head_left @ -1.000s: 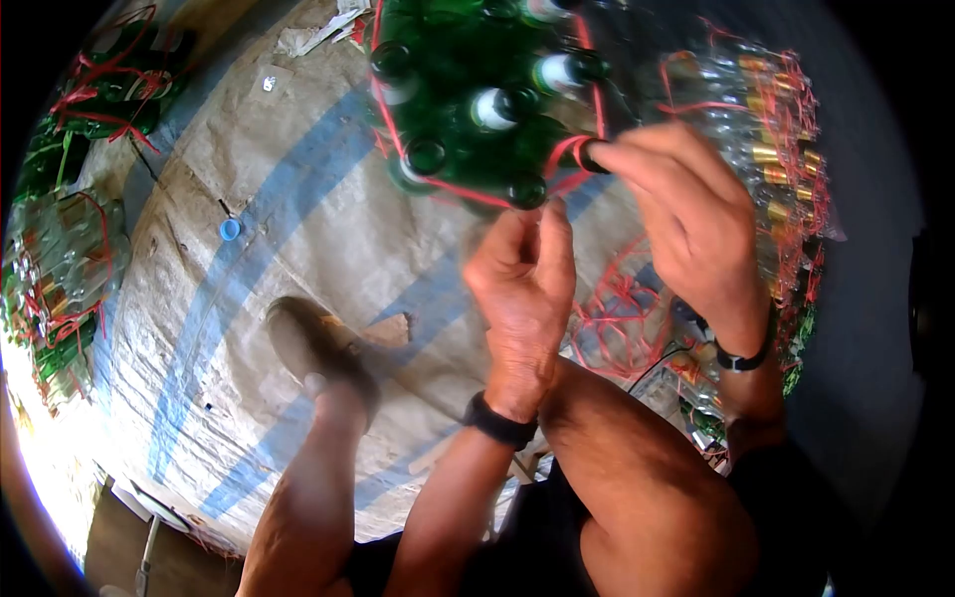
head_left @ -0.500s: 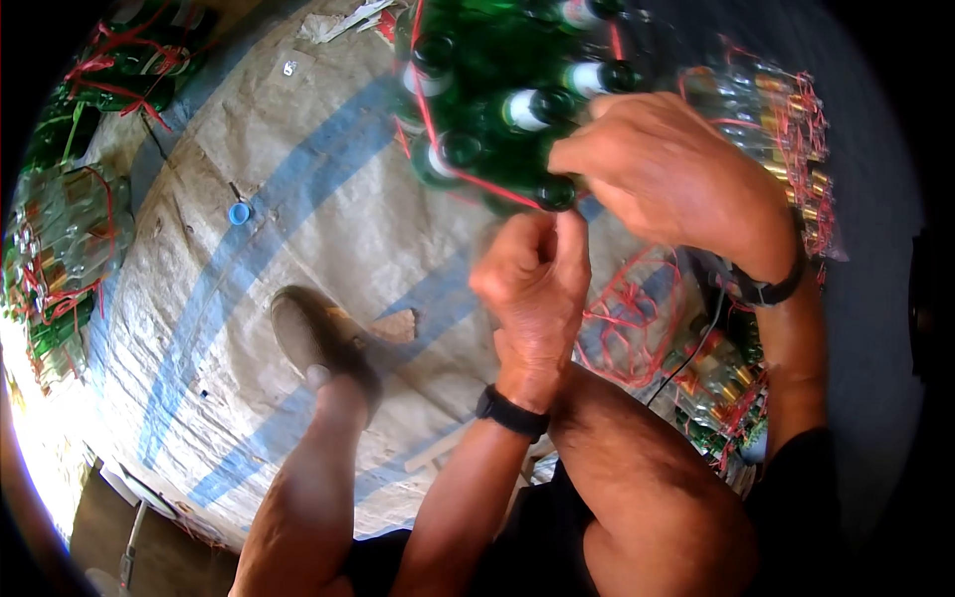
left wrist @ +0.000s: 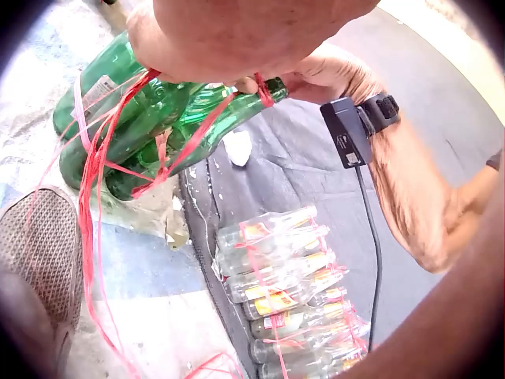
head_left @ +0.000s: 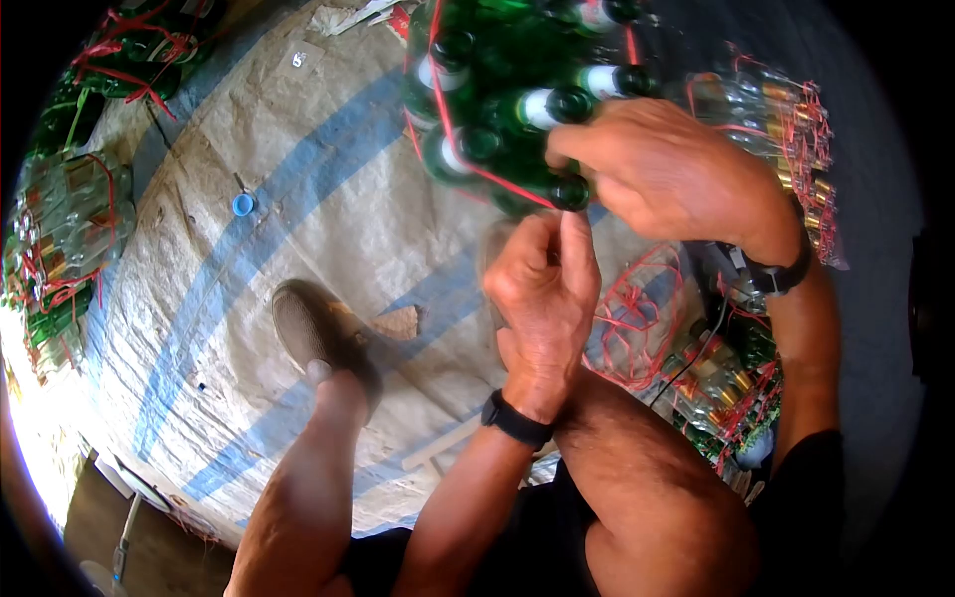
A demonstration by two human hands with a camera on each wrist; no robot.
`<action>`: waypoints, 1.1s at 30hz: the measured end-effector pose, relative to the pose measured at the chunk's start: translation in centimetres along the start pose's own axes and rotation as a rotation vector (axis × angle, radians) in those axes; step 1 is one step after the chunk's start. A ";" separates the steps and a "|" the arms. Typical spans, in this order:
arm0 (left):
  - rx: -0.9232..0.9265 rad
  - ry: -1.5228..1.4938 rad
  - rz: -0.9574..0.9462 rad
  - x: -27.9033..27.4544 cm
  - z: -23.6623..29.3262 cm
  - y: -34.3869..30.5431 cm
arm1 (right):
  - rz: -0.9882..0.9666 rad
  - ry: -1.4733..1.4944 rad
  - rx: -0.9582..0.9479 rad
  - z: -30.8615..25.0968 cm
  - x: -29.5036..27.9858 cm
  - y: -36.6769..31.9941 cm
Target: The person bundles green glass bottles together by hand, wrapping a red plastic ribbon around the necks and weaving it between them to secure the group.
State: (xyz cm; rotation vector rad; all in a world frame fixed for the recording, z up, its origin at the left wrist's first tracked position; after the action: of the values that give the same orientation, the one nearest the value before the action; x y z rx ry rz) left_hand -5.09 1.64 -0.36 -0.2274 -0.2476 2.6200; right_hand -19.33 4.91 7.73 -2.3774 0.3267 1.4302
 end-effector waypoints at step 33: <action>-0.417 -0.365 -0.285 4.1 -3.7 -2.9 | 0.510 1.017 0.591 4.3 0.3 -4.8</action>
State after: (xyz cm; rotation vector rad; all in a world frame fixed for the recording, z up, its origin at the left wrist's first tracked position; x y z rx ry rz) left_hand -6.48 6.65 -3.80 0.1436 -0.8850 2.2852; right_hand -20.93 11.08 6.45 -2.3420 1.4372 0.0442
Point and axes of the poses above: each hand's wrist, its own y-axis towards the middle knuckle, its own x-axis out of the palm, z = x × y, the point moved 8 cm from there along y, towards the middle knuckle, and after that the axes turned 13 degrees about z, right-handed, at the moved point
